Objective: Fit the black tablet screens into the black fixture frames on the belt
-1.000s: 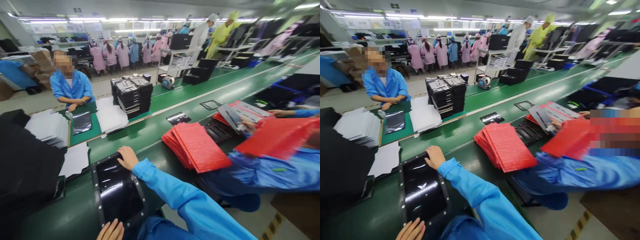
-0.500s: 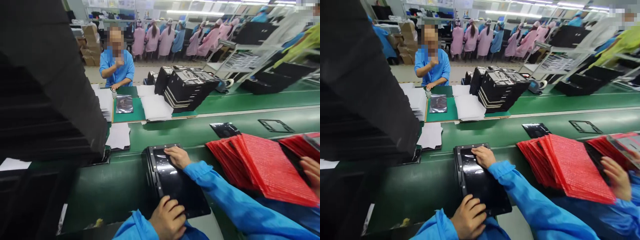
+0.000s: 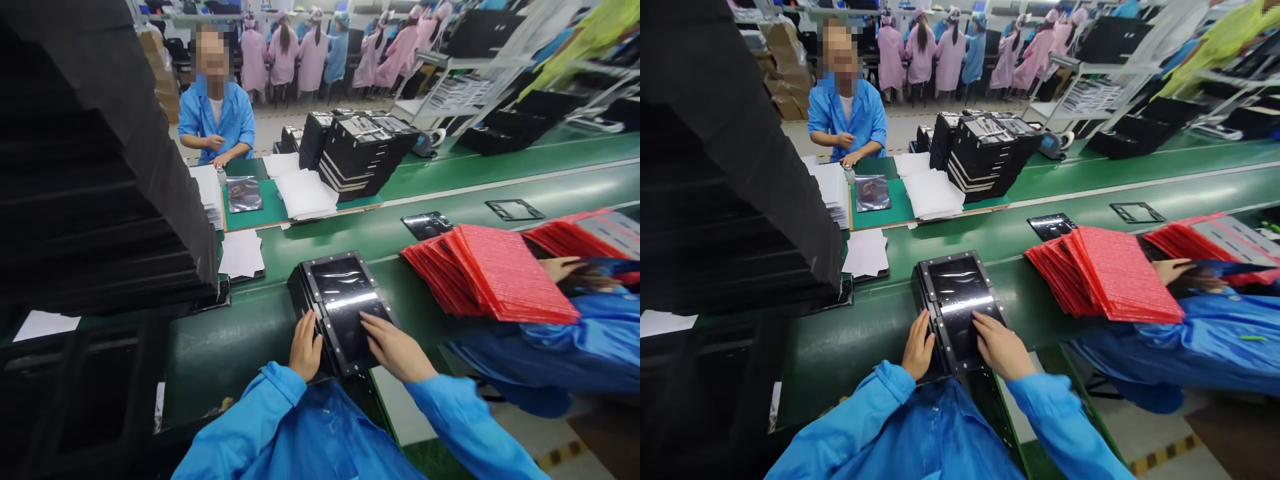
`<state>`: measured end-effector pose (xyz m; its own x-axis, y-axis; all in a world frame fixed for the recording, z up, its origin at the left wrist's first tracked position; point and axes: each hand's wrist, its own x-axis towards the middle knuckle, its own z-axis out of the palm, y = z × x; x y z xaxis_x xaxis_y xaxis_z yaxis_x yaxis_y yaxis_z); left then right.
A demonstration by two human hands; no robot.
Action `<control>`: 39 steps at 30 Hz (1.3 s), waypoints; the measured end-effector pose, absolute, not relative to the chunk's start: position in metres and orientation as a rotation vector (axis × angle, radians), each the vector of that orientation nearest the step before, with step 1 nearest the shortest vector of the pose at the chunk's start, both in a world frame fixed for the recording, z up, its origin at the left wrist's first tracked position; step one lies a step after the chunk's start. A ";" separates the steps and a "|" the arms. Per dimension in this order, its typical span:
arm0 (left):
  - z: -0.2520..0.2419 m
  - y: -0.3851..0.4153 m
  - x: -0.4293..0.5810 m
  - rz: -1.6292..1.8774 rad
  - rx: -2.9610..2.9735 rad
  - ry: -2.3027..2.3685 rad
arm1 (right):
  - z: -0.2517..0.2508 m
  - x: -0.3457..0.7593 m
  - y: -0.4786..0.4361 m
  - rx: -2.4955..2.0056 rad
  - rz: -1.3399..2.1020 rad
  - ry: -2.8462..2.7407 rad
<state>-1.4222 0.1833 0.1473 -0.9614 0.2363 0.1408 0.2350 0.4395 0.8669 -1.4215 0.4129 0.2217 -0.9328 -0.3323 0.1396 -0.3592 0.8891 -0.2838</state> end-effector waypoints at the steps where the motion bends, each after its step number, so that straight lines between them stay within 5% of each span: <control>1: 0.146 0.183 -1.423 1.589 0.446 2.686 | 0.216 -1.399 0.417 0.512 0.415 -2.981; 6: 0.146 0.183 -1.421 1.444 0.404 2.809 | 0.193 -1.341 0.418 0.459 0.171 -2.989; 13: 0.144 0.164 -1.410 1.677 -0.059 2.762 | 0.209 -1.354 0.428 0.537 0.391 -3.101; 17: 0.148 0.138 -1.432 1.885 -0.532 2.418 | 0.229 -1.373 0.433 0.604 0.817 -3.054; 21: 0.200 0.141 -1.427 1.945 -0.688 2.365 | 0.236 -1.400 0.411 0.609 1.785 -2.809; 25: 0.266 0.207 -1.382 1.501 0.068 2.826 | 0.238 -1.419 0.393 0.495 2.687 -2.423; 30: 0.291 0.277 -1.362 0.766 0.493 3.110 | 0.240 -1.441 0.429 0.113 2.746 -2.126; 39: 0.271 0.280 -1.349 0.638 0.321 3.209 | 0.231 -1.482 0.463 -0.093 2.696 -2.190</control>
<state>-1.3488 0.2803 0.2707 -0.9705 0.1615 0.1792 0.2178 0.9060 0.3628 -1.4818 0.4632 0.2307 -0.9436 -0.2207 -0.2466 0.2866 -0.1722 -0.9424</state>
